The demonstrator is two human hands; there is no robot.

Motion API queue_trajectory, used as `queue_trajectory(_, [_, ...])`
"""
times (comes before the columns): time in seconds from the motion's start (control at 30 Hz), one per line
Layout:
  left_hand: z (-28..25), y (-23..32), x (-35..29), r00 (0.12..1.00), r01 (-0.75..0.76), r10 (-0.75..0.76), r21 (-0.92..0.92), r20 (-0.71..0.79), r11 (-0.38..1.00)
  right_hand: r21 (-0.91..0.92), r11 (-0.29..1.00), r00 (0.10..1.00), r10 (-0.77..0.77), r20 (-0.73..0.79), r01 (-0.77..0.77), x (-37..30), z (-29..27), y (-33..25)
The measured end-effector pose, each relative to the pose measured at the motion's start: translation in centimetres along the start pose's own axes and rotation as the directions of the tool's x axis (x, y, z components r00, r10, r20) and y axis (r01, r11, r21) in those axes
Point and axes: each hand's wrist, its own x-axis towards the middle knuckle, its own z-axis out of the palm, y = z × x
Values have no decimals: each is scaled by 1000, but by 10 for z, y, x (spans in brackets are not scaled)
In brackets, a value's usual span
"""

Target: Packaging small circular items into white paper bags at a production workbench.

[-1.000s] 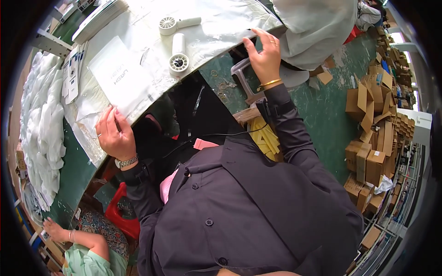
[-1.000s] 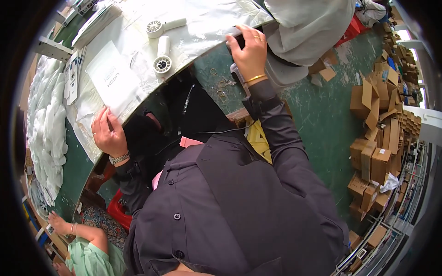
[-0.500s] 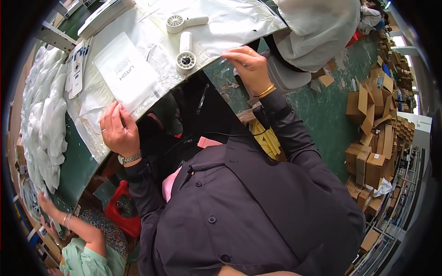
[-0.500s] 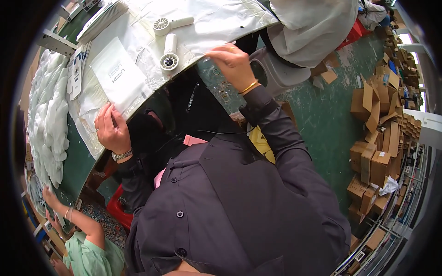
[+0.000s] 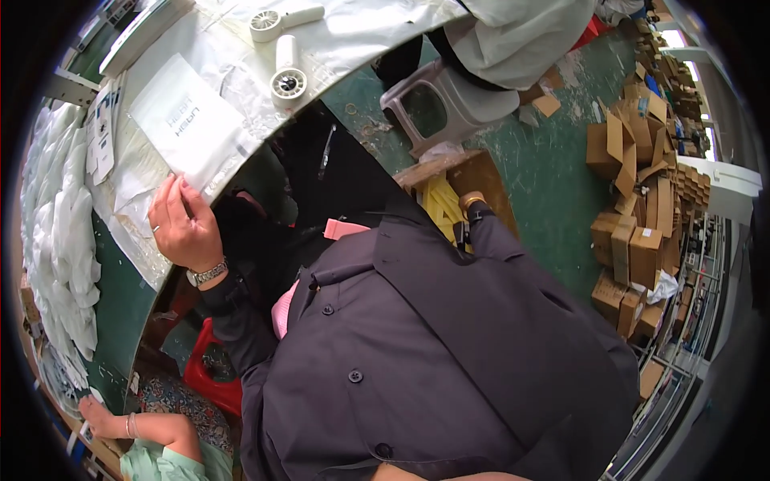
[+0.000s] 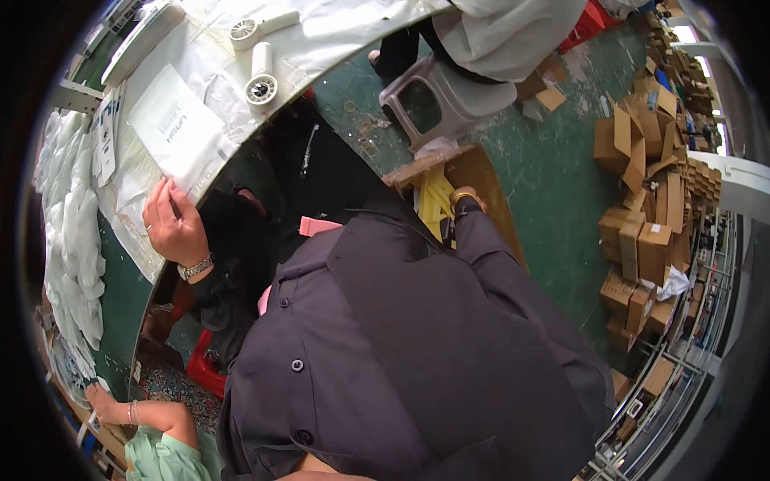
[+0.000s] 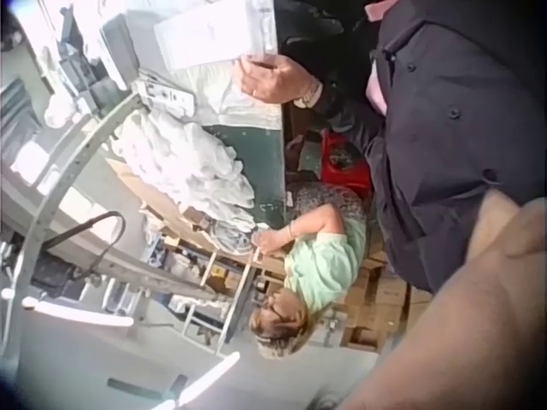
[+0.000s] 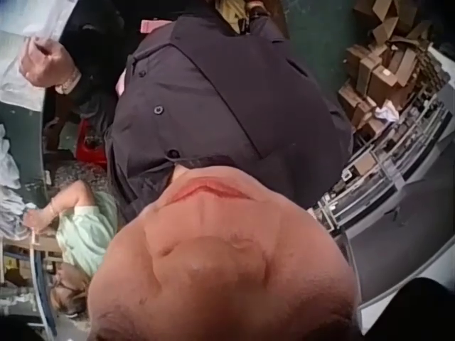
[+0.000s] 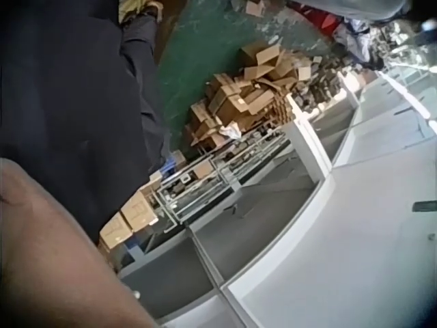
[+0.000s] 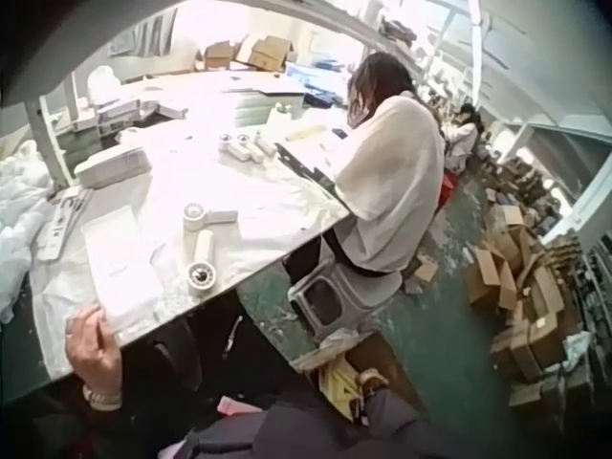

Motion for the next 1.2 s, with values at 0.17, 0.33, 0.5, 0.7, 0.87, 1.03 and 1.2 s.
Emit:
queue_trajectory(0.17, [-8, -5, -3, 1000, -20, 21, 67, -15, 998, 332, 911, 967, 257, 4, -243, -108, -82, -27])
queue_trajectory(0.33, [-3, -6, -4, 1000, -8, 10, 63, -29, 998, 303, 947, 964, 173, -200, -107, -79, -99, -37])
queue_trajectory(0.5, [-2, -4, -4, 1000, 4, -3, 39, -25, 999, 571, 815, 902, 169, -397, 99, -42, -82, -29])
queue_trajectory(0.7, [-5, -6, -6, 1000, 5, -4, 65, -24, 998, 702, 709, 897, 266, -354, 67, -68, -95, -71])
queue_trajectory(0.87, [-5, -5, -6, 1000, -4, 5, 68, -18, 998, 686, 728, 900, 295, -322, 7, -92, -121, -90])
queue_trajectory(1.03, [-6, -5, -7, 1000, -3, 4, 76, -18, 997, 315, 923, 814, 4, -581, 220, -87, -115, -100])
queue_trajectory(1.2, [-6, -5, -5, 1000, -12, 13, 57, -19, 998, 943, 280, 984, -67, -167, 179, -91, -117, -109])
